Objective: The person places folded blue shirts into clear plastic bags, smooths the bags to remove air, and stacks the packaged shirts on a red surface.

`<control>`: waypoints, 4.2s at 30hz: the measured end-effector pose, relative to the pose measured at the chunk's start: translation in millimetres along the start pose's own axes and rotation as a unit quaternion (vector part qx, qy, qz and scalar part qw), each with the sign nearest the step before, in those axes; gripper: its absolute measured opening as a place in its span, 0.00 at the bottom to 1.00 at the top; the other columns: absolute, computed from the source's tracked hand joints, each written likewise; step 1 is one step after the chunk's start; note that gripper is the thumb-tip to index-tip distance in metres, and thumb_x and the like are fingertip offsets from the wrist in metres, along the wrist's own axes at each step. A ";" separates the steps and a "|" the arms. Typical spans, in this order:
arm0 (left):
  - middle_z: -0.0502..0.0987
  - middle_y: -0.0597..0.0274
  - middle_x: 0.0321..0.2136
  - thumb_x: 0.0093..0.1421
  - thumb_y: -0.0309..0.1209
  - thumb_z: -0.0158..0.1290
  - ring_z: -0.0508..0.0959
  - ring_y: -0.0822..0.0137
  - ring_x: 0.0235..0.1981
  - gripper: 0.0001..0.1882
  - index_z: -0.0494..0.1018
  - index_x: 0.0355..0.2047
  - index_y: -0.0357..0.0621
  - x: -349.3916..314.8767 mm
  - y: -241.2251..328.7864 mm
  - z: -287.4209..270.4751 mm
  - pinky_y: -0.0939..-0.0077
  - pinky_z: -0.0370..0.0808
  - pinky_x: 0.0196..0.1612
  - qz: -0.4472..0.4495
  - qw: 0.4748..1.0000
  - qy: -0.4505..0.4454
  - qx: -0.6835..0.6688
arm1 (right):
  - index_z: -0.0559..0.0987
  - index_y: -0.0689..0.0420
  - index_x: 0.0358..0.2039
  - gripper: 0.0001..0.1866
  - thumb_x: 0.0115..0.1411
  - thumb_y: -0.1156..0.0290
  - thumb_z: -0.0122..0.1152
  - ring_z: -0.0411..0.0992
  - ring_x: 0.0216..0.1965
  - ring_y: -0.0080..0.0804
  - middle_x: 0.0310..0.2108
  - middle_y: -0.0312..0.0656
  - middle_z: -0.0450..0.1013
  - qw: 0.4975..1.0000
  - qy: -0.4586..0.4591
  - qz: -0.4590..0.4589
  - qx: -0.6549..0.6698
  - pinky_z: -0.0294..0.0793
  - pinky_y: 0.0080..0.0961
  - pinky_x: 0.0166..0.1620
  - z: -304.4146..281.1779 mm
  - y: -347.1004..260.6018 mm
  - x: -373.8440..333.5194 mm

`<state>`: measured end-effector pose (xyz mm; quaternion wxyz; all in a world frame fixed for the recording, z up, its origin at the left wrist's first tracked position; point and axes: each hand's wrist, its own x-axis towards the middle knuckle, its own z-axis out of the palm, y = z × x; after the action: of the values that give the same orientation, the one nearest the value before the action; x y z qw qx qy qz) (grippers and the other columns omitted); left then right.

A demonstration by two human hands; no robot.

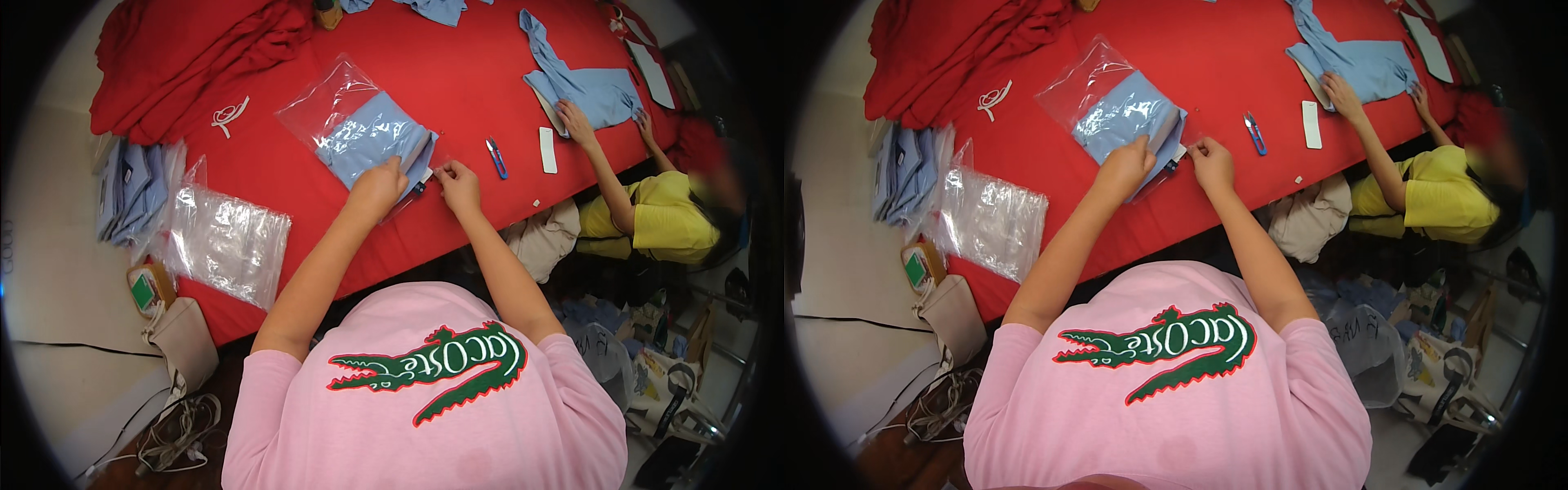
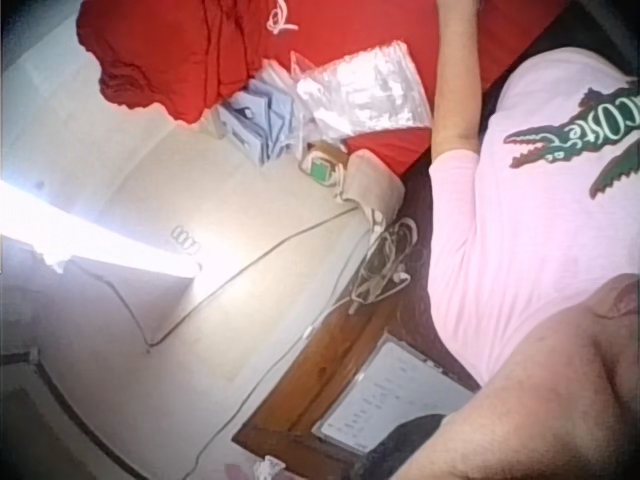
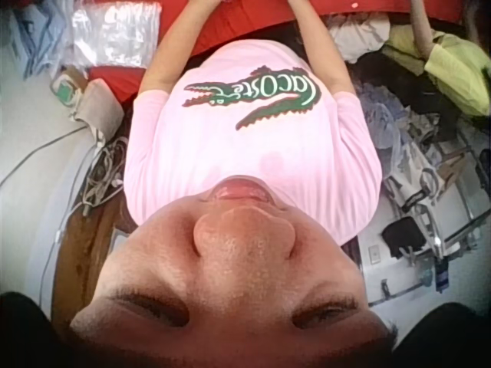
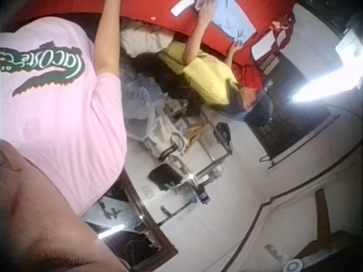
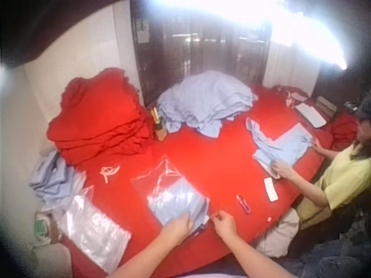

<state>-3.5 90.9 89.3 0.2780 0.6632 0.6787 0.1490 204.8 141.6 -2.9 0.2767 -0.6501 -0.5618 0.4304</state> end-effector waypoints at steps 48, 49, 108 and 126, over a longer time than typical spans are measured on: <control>0.65 0.54 0.70 0.60 0.28 0.62 0.67 0.53 0.70 0.31 0.72 0.65 0.52 -50.7 -43.2 42.5 0.43 0.60 0.73 0.213 0.952 0.138 0.173 | 0.85 0.65 0.34 0.19 0.71 0.60 0.65 0.80 0.29 0.24 0.30 0.42 0.84 0.945 -0.296 0.141 0.023 0.81 0.24 0.36 -105.5 -2.3 -115.4; 0.71 0.55 0.64 0.60 0.27 0.62 0.72 0.53 0.65 0.27 0.75 0.60 0.50 -52.7 -44.8 37.1 0.45 0.64 0.70 0.189 0.954 0.179 0.148 | 0.86 0.66 0.36 0.18 0.72 0.61 0.64 0.81 0.31 0.26 0.32 0.44 0.84 0.950 -0.296 0.090 0.048 0.81 0.25 0.38 -103.6 -10.6 -115.2; 0.83 0.58 0.24 0.67 0.41 0.64 0.80 0.69 0.20 0.18 0.79 0.31 0.35 8.0 -91.5 19.6 0.73 0.80 0.28 -0.272 0.851 0.207 -0.398 | 0.59 0.62 0.76 0.42 0.69 0.57 0.62 0.50 0.79 0.54 0.78 0.57 0.54 0.836 -0.137 -0.453 -0.277 0.48 0.54 0.78 31.8 -44.5 -61.2; 0.52 0.46 0.78 0.52 0.38 0.69 0.51 0.44 0.80 0.48 0.63 0.74 0.53 -84.4 46.4 71.4 0.34 0.43 0.78 0.231 0.971 0.015 0.050 | 0.73 0.47 0.69 0.35 0.59 0.79 0.62 0.65 0.70 0.51 0.75 0.51 0.60 0.828 -0.033 -0.410 -0.380 0.64 0.47 0.68 -168.7 63.8 -116.3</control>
<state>72.6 -0.5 73.8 0.1926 0.8130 0.5174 0.1849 383.3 36.1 52.6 0.1403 -0.3991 -0.9047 0.0507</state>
